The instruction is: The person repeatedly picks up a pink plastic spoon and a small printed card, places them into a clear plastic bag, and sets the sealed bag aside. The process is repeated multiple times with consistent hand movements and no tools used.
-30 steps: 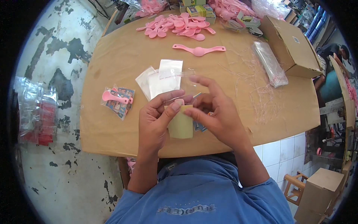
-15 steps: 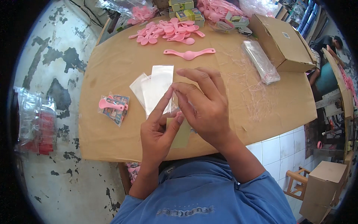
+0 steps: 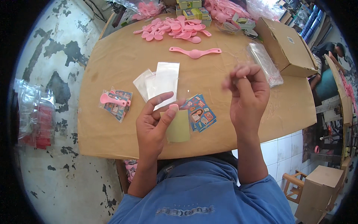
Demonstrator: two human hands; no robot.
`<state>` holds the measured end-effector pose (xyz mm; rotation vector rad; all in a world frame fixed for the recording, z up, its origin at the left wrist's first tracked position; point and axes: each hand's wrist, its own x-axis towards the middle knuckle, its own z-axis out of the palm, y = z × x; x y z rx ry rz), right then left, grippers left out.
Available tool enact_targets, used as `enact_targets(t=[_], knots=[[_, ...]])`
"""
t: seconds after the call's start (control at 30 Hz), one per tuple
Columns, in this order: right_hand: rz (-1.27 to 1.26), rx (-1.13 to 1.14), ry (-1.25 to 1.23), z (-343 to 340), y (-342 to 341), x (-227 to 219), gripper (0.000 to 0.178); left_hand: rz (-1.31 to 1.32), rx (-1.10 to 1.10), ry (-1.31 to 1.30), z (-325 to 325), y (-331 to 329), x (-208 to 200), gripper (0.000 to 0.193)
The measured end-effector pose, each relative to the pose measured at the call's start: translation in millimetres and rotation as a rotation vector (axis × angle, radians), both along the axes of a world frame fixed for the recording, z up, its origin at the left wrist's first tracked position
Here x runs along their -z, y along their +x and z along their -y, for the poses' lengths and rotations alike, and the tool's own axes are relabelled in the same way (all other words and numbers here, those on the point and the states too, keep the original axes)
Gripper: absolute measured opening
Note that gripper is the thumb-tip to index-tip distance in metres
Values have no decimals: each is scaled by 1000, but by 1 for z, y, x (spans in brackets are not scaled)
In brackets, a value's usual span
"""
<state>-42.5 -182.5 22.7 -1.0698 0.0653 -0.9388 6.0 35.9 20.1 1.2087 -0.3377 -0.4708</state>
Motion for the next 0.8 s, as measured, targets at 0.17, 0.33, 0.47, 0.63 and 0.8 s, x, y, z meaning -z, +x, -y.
enact_targets(t=[0.17, 0.33, 0.47, 0.63, 0.8], knots=[[-263, -479, -226, 1, -24, 19, 12, 68, -46, -70, 2, 4, 11, 28], [-426, -490, -273, -45, -13, 9, 17, 93, -14, -63, 2, 5, 12, 28], [-494, -538, -279, -35, -11, 15, 19, 140, -36, -33, -1, 5, 14, 31], [-418, -504, -265, -32, -12, 15, 18, 137, -1, 60, -10, 7, 9, 28], [-364, -527, -248, -31, -14, 12, 16, 161, 9, 9, -13, 7, 13, 23]])
